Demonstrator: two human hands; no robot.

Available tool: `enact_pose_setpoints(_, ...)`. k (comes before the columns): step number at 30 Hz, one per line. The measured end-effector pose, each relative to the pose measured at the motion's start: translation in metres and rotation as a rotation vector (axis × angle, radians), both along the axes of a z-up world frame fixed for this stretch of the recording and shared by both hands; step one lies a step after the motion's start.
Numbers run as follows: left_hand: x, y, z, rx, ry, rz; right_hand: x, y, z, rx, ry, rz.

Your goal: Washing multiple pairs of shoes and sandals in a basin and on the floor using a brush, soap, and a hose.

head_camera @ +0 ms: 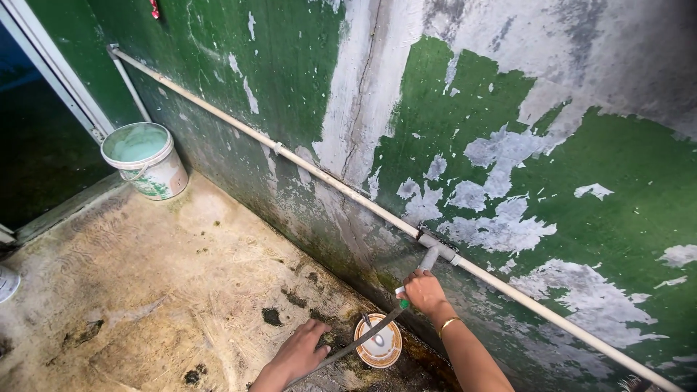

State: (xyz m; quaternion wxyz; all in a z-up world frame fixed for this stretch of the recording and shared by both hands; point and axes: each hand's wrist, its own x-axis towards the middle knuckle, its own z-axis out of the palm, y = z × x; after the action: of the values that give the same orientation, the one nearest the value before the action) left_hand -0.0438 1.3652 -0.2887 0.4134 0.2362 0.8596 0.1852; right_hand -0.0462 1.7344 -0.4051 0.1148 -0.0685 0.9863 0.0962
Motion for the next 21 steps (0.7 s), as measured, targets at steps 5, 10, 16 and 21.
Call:
enact_pose_setpoints(5,0.000,-0.012,-0.005,0.045,0.036,0.058,-0.003,0.004,0.007,0.008,-0.030,-0.113)
enact_pose_setpoints(10,0.010,-0.038,-0.009,0.119,0.105,0.201,-0.003,-0.002,0.025,0.019,-0.036,-0.261)
enact_pose_setpoints(16,0.033,-0.091,-0.027,0.165,0.158,0.379,-0.043,-0.103,0.024,-0.010,0.101,-0.078)
enact_pose_setpoints(21,0.097,-0.175,-0.034,0.202,0.336,0.668,-0.064,-0.256,-0.005,-0.262,-0.027,0.268)
